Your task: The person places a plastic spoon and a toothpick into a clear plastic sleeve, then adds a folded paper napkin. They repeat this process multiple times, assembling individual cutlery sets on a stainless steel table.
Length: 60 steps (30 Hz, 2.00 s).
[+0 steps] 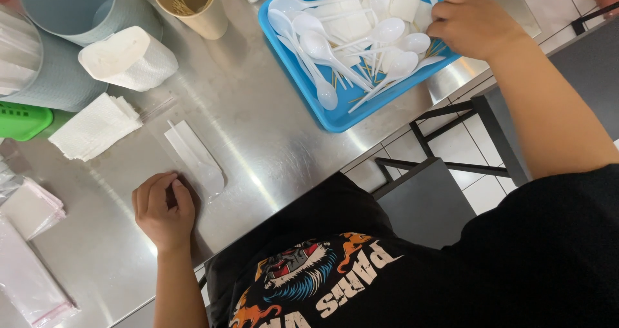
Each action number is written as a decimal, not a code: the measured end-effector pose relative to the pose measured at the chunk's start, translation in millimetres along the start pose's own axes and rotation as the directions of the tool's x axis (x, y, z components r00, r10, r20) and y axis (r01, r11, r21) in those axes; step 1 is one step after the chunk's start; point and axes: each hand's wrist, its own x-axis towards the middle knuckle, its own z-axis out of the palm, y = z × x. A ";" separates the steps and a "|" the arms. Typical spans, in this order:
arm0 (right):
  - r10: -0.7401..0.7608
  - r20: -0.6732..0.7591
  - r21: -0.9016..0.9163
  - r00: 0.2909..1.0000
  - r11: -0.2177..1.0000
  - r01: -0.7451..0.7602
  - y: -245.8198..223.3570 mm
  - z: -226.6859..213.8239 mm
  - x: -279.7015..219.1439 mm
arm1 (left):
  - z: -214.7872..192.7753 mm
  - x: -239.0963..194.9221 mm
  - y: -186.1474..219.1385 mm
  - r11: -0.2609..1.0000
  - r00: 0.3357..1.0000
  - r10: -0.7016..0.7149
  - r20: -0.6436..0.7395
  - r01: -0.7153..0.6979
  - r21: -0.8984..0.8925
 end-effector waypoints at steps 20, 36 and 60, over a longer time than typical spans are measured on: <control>0.588 -0.139 0.888 0.797 0.430 -0.162 -34.1 -80.5 12.5 | 0.9 -1.3 -2.9 1.000 1.000 0.016 -0.020 -0.016 -0.016; 0.619 0.263 0.653 0.740 -0.679 0.335 -163.5 -222.3 114.6 | -10.1 8.1 8.0 0.946 0.958 -0.287 -0.009 0.282 -0.161; 0.483 0.071 0.778 0.873 -0.574 0.254 -263.7 -236.5 147.6 | -21.8 17.2 46.9 0.835 0.760 -0.543 0.358 0.536 0.129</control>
